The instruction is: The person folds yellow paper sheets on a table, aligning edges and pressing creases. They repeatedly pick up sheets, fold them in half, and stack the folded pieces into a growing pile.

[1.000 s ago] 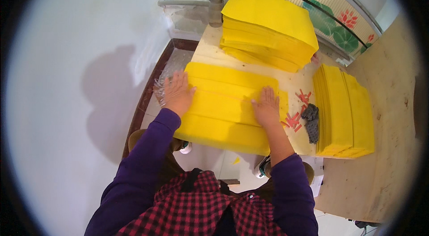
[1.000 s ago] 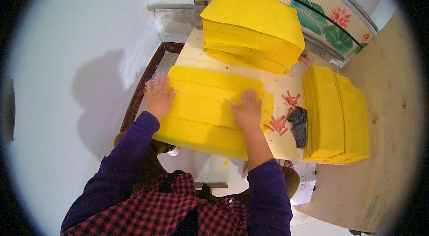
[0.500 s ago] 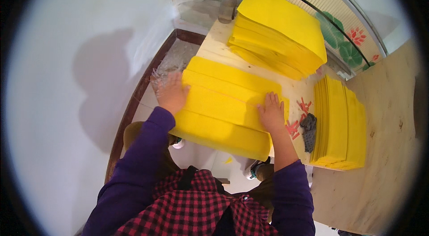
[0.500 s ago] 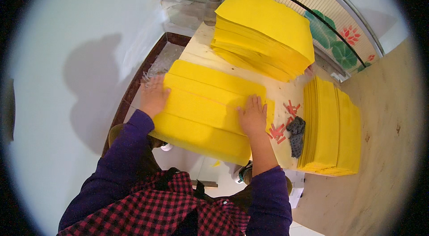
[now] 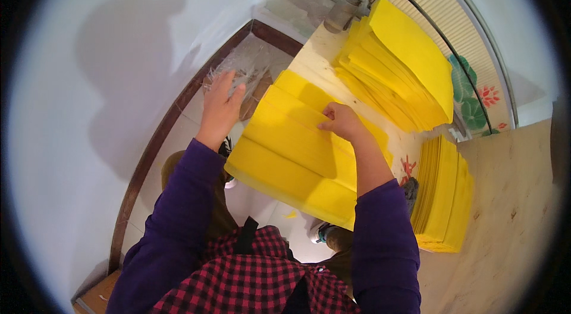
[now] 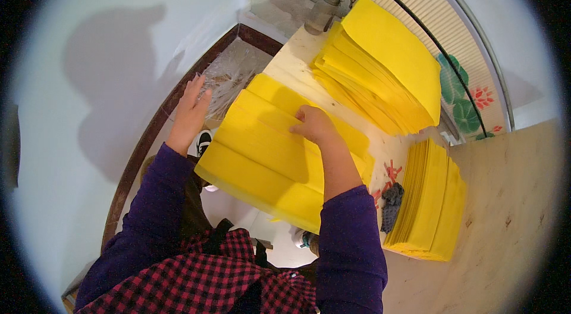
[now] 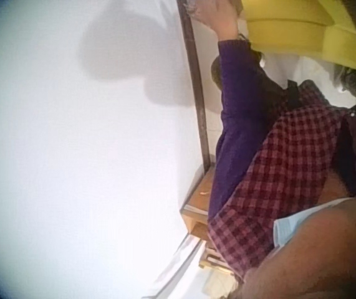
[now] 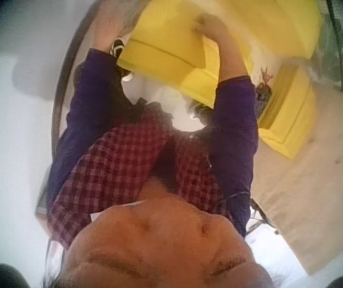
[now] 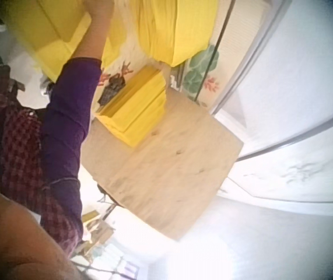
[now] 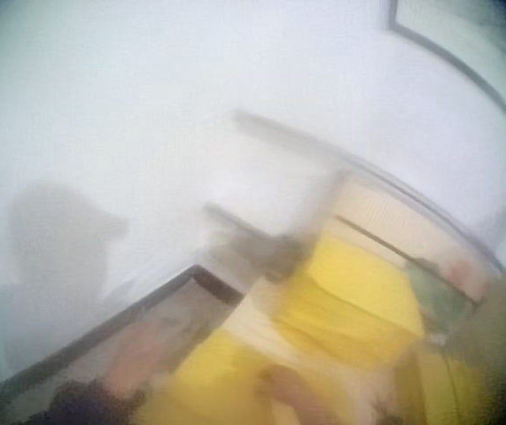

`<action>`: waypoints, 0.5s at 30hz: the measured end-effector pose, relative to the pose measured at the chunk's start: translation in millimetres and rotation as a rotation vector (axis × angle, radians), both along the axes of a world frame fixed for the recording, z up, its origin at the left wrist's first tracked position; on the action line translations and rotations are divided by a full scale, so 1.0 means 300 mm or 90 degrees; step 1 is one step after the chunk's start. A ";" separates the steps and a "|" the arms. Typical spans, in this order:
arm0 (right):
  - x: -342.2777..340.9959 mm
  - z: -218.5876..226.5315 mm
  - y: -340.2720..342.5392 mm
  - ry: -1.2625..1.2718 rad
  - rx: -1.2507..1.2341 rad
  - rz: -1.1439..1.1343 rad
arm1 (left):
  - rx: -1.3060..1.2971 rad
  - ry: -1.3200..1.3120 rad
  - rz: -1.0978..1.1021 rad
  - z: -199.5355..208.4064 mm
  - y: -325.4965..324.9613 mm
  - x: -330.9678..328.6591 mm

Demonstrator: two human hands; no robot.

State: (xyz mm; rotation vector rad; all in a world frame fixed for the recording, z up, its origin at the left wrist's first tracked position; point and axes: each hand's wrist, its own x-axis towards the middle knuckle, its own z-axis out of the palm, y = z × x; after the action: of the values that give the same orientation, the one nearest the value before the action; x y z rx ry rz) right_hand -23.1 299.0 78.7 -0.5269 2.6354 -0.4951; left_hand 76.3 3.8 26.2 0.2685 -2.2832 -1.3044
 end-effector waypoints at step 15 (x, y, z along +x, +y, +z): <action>0.167 0.381 0.052 0.036 -0.243 0.007 | 0.480 0.190 -0.226 0.167 0.051 0.077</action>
State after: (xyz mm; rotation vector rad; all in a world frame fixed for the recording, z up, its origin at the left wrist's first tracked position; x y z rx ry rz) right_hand 27.1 314.6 193.1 -0.6763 2.5970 -1.0026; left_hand 99.3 19.1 76.2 -0.0940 -1.5535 -2.1892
